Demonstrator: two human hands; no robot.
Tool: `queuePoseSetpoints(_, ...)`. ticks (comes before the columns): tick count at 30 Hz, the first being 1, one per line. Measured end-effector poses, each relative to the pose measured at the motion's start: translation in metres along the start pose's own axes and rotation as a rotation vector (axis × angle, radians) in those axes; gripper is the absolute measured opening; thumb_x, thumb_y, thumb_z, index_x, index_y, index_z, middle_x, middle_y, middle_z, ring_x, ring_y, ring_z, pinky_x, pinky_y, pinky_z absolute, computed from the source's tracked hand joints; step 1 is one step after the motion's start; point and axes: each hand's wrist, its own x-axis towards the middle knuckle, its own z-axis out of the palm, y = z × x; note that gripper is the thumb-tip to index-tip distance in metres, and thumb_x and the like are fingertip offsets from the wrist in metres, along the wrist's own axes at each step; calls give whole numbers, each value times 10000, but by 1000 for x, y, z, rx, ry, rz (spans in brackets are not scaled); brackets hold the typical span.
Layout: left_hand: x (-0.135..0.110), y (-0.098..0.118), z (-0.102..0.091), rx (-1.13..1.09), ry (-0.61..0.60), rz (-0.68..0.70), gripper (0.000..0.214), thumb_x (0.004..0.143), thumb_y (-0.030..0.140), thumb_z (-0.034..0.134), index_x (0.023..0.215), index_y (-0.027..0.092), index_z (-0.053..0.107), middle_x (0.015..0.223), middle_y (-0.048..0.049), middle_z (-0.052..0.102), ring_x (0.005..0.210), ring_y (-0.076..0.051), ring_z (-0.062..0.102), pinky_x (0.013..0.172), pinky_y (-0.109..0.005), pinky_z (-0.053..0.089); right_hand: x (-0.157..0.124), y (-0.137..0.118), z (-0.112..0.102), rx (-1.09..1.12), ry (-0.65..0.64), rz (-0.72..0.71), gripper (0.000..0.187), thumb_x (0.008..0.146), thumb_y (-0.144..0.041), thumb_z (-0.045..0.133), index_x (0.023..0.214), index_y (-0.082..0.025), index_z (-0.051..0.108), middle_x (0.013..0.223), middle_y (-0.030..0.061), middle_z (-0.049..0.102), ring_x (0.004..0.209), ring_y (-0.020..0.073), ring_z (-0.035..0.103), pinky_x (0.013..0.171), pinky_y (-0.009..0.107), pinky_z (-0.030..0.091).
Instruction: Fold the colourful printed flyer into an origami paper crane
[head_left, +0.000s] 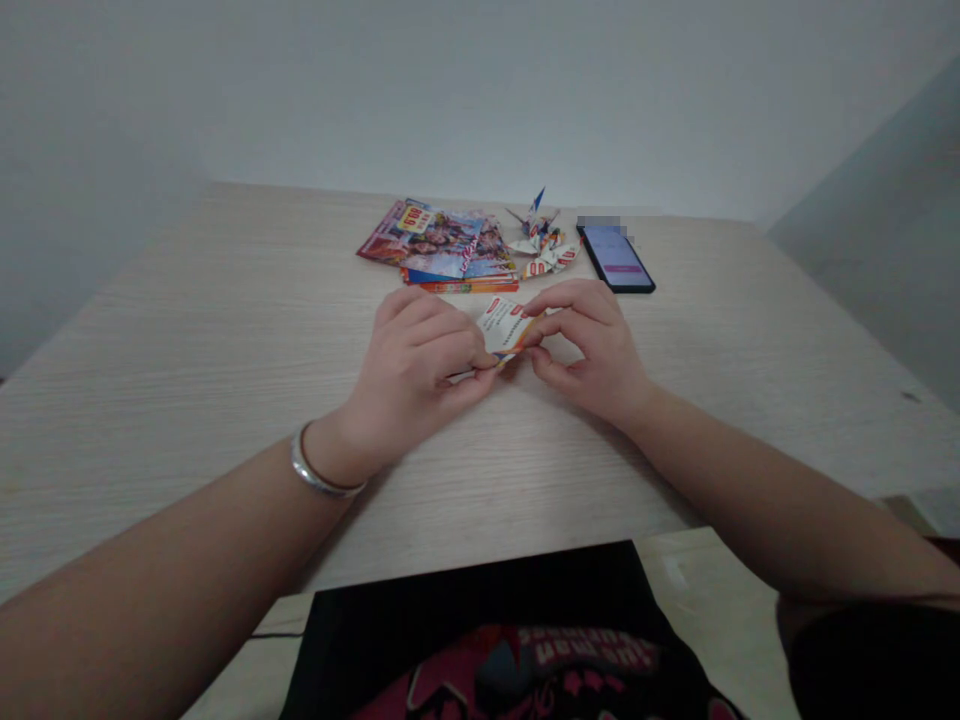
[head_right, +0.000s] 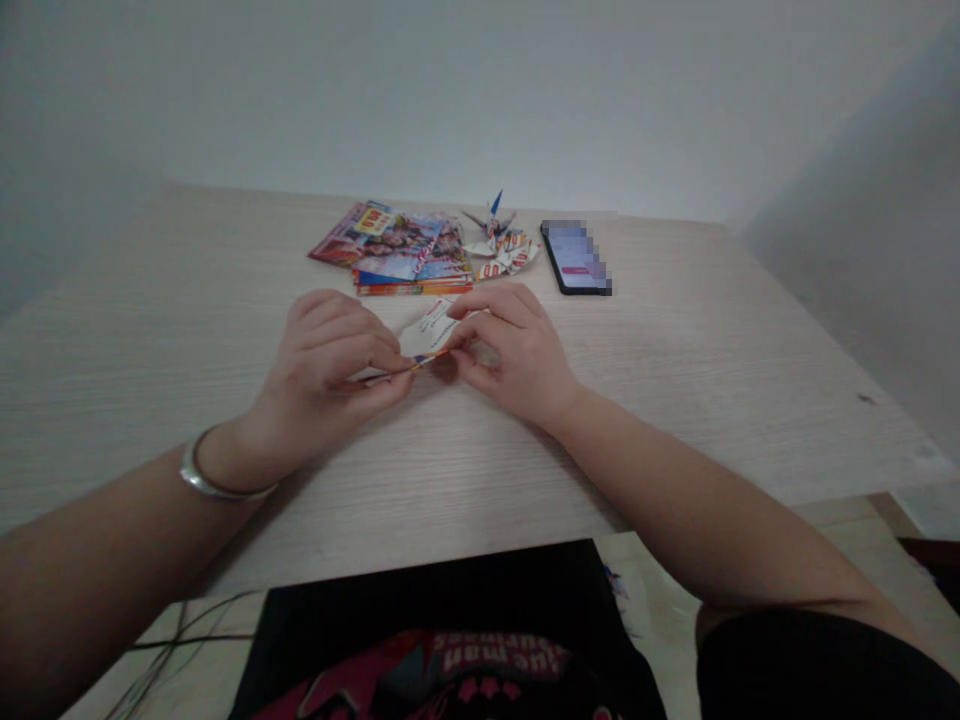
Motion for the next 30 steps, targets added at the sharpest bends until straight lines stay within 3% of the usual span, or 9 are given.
queuePoseSetpoints(4,-1,-3,-2,18,22,44,211,927,288,639,726,243,594,732,25,706,739,-176,633,811,-401,439,-3,5,-3,52,71,80,171,862,-234,637,1030,-264,654,1117,55,722,1072,235,650,951,453,494)
queuePoseSetpoints(9,-5,-9,-3,51,56,100,179,933,301,658,759,261,645,740,17,687,748,-185,602,795,-409,435,-14,21,6,288,40,557,376,902,-426,630,1239,-262,609,1257,86,690,1059,237,659,741,378,571)
queuePoseSetpoints(13,-10,-10,-4,112,60,62,121,934,351,663,829,306,704,776,-9,660,752,-200,581,757,-423,433,-20,31,13,589,-76,763,427,887,-487,651,1256,-275,604,1024,32,756,844,199,705,678,358,595)
queuePoseSetpoints(15,-11,-10,-4,118,-2,14,111,939,367,651,858,325,714,797,-19,652,779,-211,587,780,-439,441,-19,33,13,703,-50,800,474,849,-482,702,1274,-302,593,955,1,761,821,194,717,700,368,614)
queuePoseSetpoints(18,-13,-13,0,60,-45,-54,80,935,360,650,995,338,697,904,-28,663,872,-222,613,848,-450,468,-17,34,9,810,38,822,526,789,-489,763,1264,-328,603,1044,-7,771,949,210,731,843,427,625)
queuePoseSetpoints(22,-16,-28,13,-38,45,-232,564,877,402,720,1383,284,501,1253,-114,626,1137,-273,594,957,-456,502,-15,33,1,865,83,844,524,751,-495,800,1225,-350,629,1193,-8,751,1091,223,707,936,464,603)
queuePoseSetpoints(25,-20,-37,19,-166,80,-336,802,849,483,744,1497,227,349,1406,-168,548,1184,-276,603,965,-427,533,-16,33,2,889,93,822,472,748,-474,811,1172,-343,651,1177,-12,756,1083,212,709,950,455,597)
queuePoseSetpoints(30,-15,-29,12,-256,-137,-230,454,918,434,657,1310,224,563,1356,-129,631,1232,-287,598,989,-457,529,-15,32,12,859,60,761,402,752,-487,805,1080,-302,664,1124,6,767,1050,207,714,1003,462,570)
